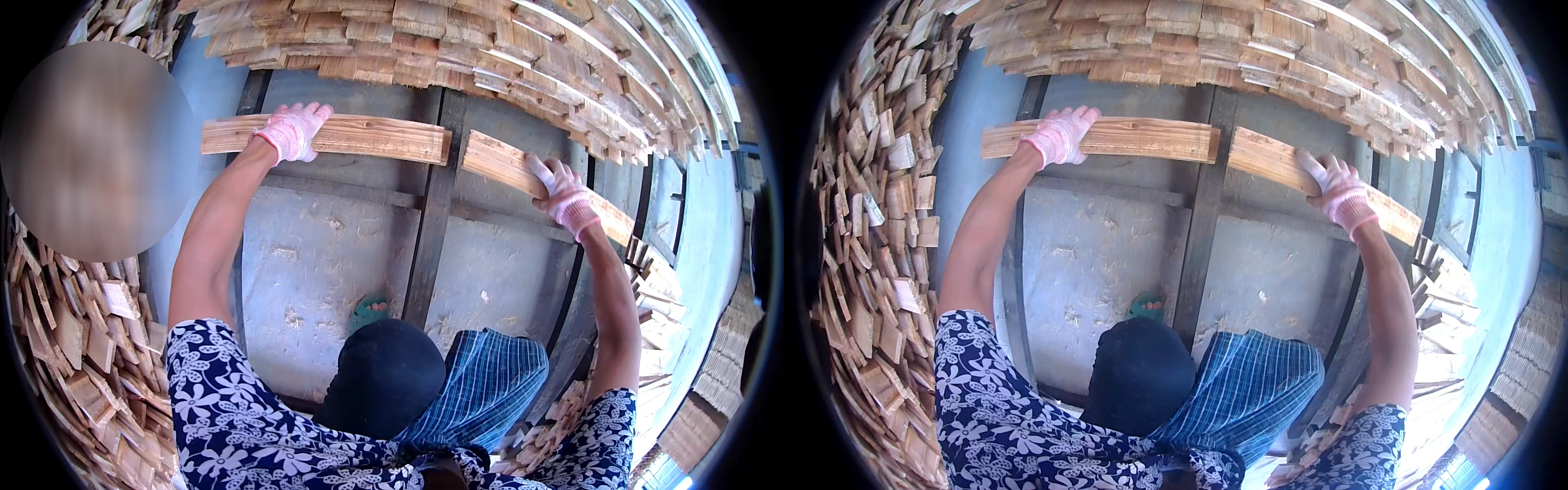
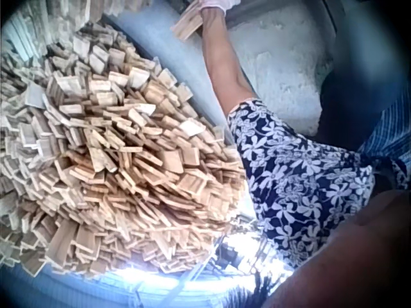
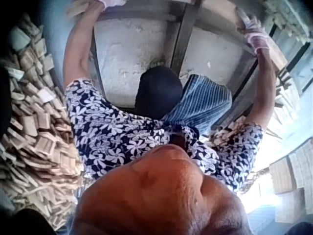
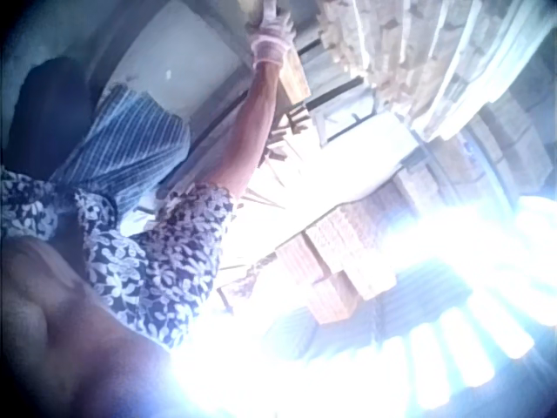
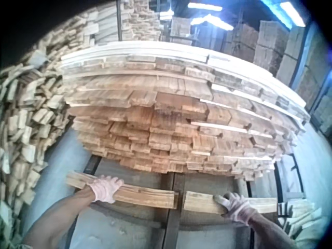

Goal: The person stacks wooden planks on a metal rack in a workshop. They pick up planks from a pile on the floor and arrange them neatly on the rack, repeating the process to build a stack.

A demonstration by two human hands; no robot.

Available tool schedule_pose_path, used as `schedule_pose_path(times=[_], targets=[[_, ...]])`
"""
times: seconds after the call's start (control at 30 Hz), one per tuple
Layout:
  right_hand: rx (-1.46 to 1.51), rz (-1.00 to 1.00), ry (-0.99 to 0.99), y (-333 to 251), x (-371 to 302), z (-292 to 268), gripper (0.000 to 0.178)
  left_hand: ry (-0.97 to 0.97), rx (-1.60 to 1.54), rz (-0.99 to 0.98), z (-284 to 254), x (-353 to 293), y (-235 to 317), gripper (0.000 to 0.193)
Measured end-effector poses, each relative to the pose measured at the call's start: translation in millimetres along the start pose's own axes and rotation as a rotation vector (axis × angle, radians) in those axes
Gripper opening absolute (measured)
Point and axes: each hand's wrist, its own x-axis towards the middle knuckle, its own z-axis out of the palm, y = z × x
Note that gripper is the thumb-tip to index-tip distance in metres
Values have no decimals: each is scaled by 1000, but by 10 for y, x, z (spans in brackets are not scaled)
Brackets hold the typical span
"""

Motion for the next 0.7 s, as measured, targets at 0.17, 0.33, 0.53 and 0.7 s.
schedule_pose_path(times=[0.17,0.33,0.53,0.7], targets=[[-55,-55,-144,-151,493,62,96,-125,7,3,-3,267,11,89],[-47,-51,-141,-118,615,272,101,-105,-6,-22,55,279,11,88],[-24,-70,-139,-224,624,224,93,-135,-4,9,-9,267,55,93],[-138,-107,46,-282,450,404,66,136,-69,98,428,339,-7,80]])
